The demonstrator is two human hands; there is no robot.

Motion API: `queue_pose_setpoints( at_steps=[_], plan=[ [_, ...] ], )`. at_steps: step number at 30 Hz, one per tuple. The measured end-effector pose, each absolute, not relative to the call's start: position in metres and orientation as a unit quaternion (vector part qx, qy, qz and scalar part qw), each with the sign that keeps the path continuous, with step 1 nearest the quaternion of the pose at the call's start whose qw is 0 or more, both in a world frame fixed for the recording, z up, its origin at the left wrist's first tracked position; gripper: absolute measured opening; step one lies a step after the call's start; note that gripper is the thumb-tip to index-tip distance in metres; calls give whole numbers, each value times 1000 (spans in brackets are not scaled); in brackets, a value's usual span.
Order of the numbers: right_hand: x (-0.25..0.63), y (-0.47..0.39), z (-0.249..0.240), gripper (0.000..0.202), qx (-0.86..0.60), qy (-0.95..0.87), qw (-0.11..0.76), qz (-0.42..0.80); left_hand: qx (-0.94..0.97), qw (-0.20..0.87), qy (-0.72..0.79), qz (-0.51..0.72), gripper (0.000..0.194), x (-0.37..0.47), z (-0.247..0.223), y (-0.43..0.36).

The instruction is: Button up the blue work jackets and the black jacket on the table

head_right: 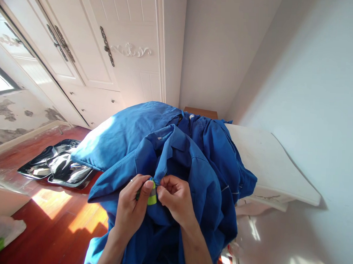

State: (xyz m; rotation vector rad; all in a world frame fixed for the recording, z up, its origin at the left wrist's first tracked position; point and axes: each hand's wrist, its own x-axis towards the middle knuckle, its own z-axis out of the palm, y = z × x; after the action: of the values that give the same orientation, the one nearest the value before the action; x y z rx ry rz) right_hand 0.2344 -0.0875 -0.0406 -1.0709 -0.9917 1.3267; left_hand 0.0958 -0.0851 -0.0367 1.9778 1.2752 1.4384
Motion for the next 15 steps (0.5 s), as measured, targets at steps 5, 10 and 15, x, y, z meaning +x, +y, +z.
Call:
queue_pose_setpoints(
  at_steps=[5, 10, 15],
  plan=[
    [238, -87, -48, 25, -442, -380, 561, 588, 752, 162, 429, 474, 27, 87, -37, -85],
    [238, -86, -42, 27, -447, -368, 559, 594, 785, 192, 428, 405, 23, 80, -36, -84],
    [235, -86, -42, 27, -464, -379, 559, 573, 808, 179, 426, 364, 20, 78, -34, -83]
  ],
)
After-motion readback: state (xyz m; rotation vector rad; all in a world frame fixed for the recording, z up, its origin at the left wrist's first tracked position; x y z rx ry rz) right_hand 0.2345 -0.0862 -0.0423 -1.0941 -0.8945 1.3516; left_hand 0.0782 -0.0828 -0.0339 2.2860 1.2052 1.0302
